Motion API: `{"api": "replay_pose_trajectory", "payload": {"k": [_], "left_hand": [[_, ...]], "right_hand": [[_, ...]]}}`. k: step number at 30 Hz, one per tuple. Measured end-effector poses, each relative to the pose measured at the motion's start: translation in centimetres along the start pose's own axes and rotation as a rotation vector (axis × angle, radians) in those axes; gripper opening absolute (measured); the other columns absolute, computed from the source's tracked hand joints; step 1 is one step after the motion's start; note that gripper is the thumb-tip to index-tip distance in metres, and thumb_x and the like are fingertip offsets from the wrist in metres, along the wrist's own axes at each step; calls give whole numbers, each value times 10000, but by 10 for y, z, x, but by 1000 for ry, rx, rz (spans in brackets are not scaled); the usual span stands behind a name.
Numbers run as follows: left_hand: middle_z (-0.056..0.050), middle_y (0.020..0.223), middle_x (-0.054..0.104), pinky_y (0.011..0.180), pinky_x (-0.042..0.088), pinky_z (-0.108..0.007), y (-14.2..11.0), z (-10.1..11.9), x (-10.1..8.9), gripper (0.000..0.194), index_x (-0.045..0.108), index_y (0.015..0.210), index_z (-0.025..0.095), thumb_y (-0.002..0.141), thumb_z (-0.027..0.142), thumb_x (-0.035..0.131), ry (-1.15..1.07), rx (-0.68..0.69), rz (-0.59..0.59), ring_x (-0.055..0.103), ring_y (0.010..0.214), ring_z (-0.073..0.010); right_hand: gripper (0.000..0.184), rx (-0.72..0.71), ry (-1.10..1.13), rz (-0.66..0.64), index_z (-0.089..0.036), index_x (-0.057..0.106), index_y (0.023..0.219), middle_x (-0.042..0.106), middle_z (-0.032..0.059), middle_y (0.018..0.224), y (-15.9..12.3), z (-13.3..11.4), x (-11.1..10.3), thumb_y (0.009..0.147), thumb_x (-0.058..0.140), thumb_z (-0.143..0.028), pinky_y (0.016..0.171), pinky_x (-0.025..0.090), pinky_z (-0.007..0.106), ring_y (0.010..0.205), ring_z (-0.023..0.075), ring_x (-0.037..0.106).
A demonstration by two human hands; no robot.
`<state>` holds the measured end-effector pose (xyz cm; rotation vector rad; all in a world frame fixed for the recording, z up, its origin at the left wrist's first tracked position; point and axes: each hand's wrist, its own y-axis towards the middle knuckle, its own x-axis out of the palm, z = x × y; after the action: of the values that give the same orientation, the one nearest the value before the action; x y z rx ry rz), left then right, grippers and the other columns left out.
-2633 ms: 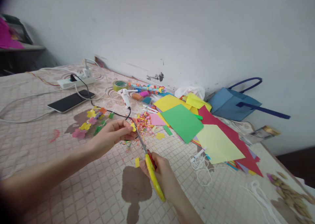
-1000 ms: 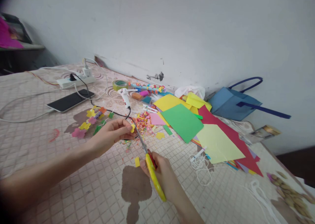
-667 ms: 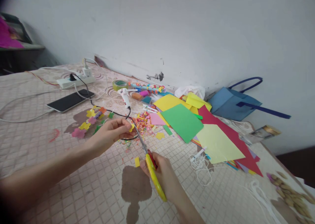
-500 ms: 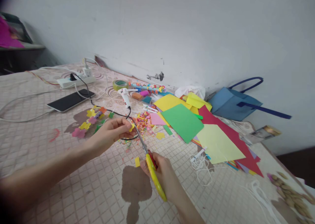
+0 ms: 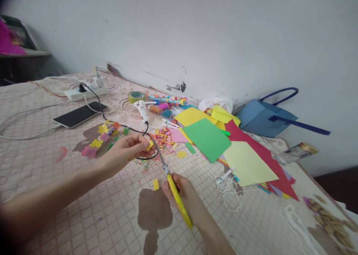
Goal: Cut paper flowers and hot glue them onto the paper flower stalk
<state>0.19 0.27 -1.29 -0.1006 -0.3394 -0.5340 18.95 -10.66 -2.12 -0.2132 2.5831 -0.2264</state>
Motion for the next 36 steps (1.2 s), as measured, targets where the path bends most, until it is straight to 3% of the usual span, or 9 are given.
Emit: {"api": "replay_pose_trajectory", "payload": {"k": [5, 19, 26, 36], "left_hand": [[18, 705, 648, 729, 498, -264, 0, 1, -1, 187, 560, 712, 149, 754, 285, 681, 28, -9, 10, 625, 662, -97], [-2, 765, 644, 762, 477, -280, 0, -3, 2, 192, 550, 753, 147, 771, 302, 662, 4, -9, -8, 617, 735, -112], [50, 643, 520, 545, 362, -191, -6, -3, 7, 178, 558, 767, 147, 790, 305, 638, 139, 14, 21, 448, 552, -51], [14, 654, 612, 606, 436, -221, -7, 0, 9, 198, 542, 751, 153, 758, 302, 672, 40, -62, 15, 552, 601, -83]], "right_hand": [[427, -4, -28, -8, -197, 388, 661, 372, -48, 553, 0, 2, -1, 828, 454, -585, 421, 266, 207, 470, 80, 327], [473, -10, 42, -14, -200, 387, 660, 355, -63, 500, 2, 11, 0, 819, 412, -645, 397, 238, 207, 424, 70, 316], [516, -5, 177, -6, -204, 387, 665, 324, -82, 463, 3, 13, 3, 771, 421, -708, 379, 219, 209, 386, 61, 294], [502, -4, 73, 10, -210, 364, 640, 323, -70, 489, 4, 4, 3, 771, 429, -691, 399, 233, 215, 423, 74, 300]]}}
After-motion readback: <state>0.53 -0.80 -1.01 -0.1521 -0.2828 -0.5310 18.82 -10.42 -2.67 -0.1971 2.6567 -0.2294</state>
